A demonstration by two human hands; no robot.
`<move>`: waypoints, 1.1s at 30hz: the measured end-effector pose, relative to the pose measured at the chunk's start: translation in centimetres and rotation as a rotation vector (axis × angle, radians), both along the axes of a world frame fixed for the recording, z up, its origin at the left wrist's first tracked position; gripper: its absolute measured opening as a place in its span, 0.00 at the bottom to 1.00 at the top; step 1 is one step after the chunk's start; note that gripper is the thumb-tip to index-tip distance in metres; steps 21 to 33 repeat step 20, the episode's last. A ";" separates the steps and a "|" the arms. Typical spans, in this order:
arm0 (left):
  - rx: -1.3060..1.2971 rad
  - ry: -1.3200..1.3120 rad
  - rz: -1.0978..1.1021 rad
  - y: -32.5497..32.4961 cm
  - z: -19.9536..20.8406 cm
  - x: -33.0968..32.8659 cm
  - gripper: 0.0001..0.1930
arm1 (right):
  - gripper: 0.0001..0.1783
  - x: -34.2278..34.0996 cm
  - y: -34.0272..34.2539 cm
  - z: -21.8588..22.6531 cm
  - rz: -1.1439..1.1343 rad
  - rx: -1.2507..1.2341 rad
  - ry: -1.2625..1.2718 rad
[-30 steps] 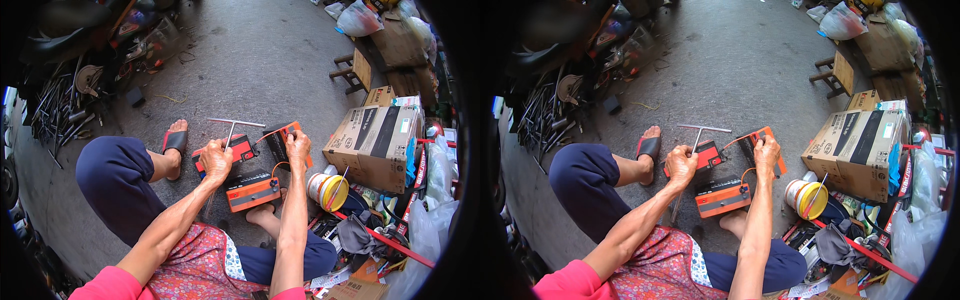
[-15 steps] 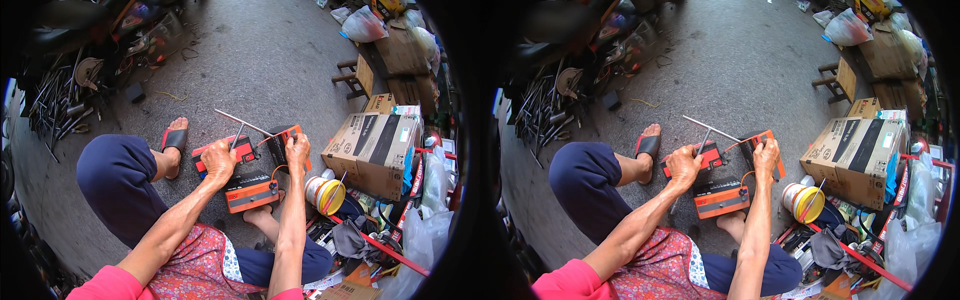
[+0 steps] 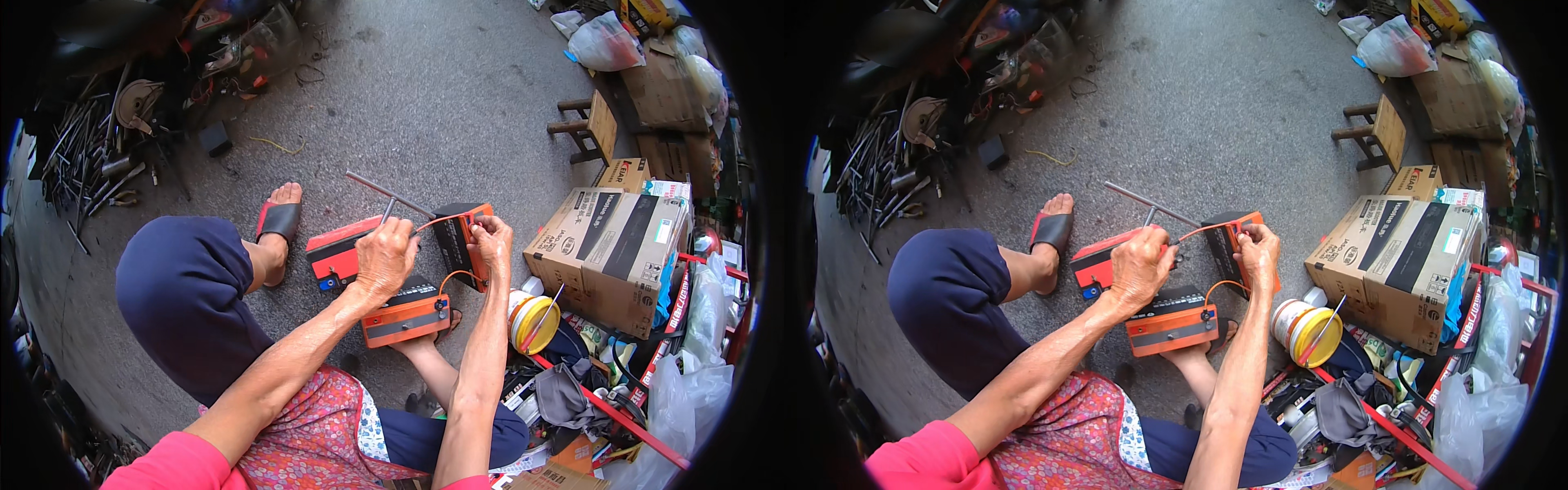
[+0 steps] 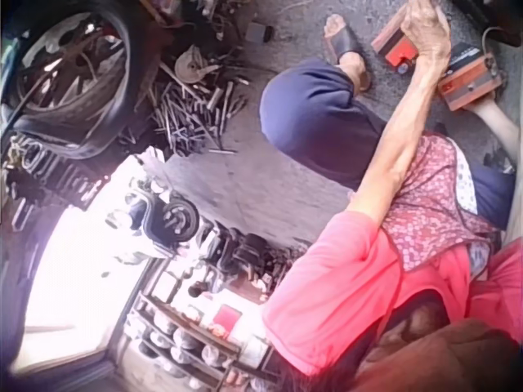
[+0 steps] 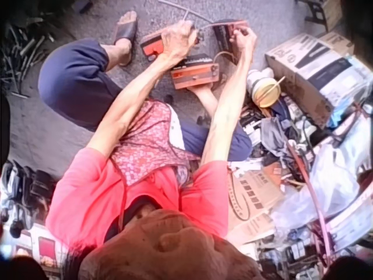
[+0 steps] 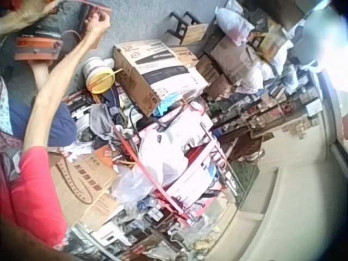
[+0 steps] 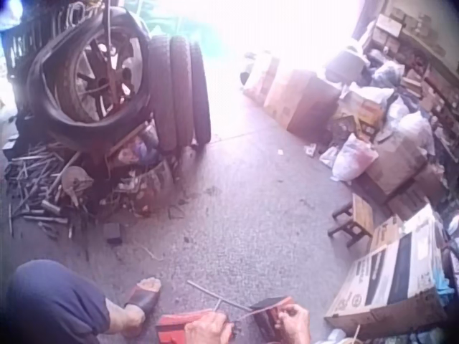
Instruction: The person sits on the floor and uses a welding machine to join two metal rods. They position the rods, apply the welding torch to the joint, and inspect the connection repeatedly.
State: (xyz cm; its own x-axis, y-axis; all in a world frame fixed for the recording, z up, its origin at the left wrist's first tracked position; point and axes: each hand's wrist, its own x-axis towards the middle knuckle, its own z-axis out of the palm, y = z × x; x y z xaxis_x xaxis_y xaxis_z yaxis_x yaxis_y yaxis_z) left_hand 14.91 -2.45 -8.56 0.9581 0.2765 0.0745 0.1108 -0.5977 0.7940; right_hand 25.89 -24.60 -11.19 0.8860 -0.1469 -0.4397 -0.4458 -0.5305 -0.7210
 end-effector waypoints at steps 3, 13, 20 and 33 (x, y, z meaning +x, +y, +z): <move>-0.007 -0.006 -0.098 -1.1 -0.4 0.5 0.11 | 0.10 0.0 0.2 0.5 -0.013 0.044 0.016; 0.017 0.109 -0.190 -2.8 -1.3 1.9 0.11 | 0.10 -1.7 -2.4 3.0 -0.151 0.400 0.105; 0.036 0.186 -0.389 -2.4 -3.4 2.2 0.16 | 0.11 -3.3 -2.0 3.7 -0.061 0.395 -0.009; 0.036 0.186 -0.389 -2.4 -3.4 2.2 0.16 | 0.11 -3.3 -2.0 3.7 -0.061 0.395 -0.009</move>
